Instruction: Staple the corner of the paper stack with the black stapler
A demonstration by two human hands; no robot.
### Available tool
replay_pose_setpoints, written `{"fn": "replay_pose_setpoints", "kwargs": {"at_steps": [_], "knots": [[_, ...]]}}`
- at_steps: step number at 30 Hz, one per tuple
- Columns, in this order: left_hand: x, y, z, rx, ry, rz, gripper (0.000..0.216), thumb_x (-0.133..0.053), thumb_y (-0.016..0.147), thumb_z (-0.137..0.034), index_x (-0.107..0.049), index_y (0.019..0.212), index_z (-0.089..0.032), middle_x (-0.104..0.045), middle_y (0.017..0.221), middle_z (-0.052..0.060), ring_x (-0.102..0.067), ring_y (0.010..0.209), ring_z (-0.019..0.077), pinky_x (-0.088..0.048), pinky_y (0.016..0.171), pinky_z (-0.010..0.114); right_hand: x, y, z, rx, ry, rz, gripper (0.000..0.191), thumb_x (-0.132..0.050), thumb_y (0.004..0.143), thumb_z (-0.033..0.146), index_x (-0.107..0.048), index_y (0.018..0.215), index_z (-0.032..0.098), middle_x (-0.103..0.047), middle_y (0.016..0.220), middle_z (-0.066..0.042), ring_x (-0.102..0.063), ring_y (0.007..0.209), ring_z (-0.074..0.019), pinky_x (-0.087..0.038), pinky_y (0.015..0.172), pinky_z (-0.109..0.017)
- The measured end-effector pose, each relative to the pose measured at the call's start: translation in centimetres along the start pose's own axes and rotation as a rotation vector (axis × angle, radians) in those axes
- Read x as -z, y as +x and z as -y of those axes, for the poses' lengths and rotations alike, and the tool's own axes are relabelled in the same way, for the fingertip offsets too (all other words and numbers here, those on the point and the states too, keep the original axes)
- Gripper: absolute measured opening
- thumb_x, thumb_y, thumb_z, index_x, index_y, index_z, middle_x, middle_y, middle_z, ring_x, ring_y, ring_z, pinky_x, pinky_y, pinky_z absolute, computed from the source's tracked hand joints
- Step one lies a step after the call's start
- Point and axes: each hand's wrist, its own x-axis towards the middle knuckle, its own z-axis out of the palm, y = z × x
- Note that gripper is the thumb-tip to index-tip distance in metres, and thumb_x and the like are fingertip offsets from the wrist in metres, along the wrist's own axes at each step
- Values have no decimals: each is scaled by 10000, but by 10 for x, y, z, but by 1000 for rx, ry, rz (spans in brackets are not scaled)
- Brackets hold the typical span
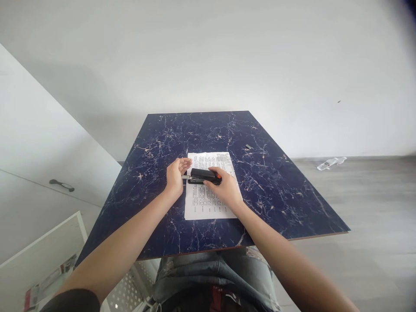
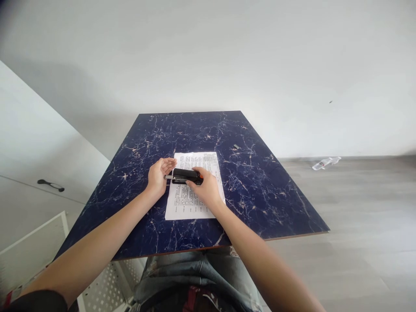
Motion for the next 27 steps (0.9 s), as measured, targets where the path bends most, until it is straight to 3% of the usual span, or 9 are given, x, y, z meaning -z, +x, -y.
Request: {"fn": "replay_pose_setpoints", "kwargs": {"at_steps": [3, 6, 11, 15, 19, 27], "knots": [[-1, -1, -2, 9, -7, 4, 335, -516, 999, -315, -764, 855, -141, -789, 977, 149, -760, 960, 241, -531, 1046, 436, -1, 2, 0, 71, -84, 12, 303, -763, 787, 167, -753, 1083, 232, -783, 1011, -56, -707, 913, -260, -545, 849, -399], [-3, -1, -4, 40, -41, 9, 348, -488, 1017, -288, -761, 859, -142, -787, 988, 145, -749, 974, 228, -522, 1060, 423, 1, 0, 1, 178, -119, -60, 258, -763, 805, 134, -750, 1044, 230, -763, 962, -47, -681, 884, -247, -535, 803, -376], [-7, -2, -8, 148, -190, 52, 316, -490, 1034, -270, -748, 901, -145, -779, 1054, 137, -731, 1040, 215, -488, 1105, 394, 7, 1, 6, 428, -169, -137, 270, -659, 908, 94, -745, 1104, 258, -750, 1016, -60, -646, 975, -263, -542, 860, -397], [-7, -2, -8, 214, -263, 89, 200, -602, 987, -273, -745, 955, -138, -767, 1113, 144, -720, 1110, 234, -479, 1116, 396, 7, 6, 6, 533, -171, -159, 274, -605, 960, 102, -747, 1129, 264, -752, 1085, -69, -642, 1027, -265, -544, 925, -426], [-6, -2, -6, 166, -262, 114, 167, -655, 949, -269, -759, 958, -138, -769, 1132, 149, -717, 1130, 242, -469, 1132, 411, 6, 7, 2, 454, -139, -166, 248, -667, 914, 117, -753, 1102, 256, -756, 1037, -62, -648, 968, -259, -544, 860, -402], [-10, -8, -2, -27, -53, 243, 250, -603, 993, -369, -776, 988, -189, -762, 1168, 119, -696, 1170, 255, -444, 1151, 439, 8, 12, -10, 54, 44, -125, 244, -786, 770, 252, -769, 1011, 220, -772, 917, -42, -677, 813, -231, -529, 800, -378]]}}
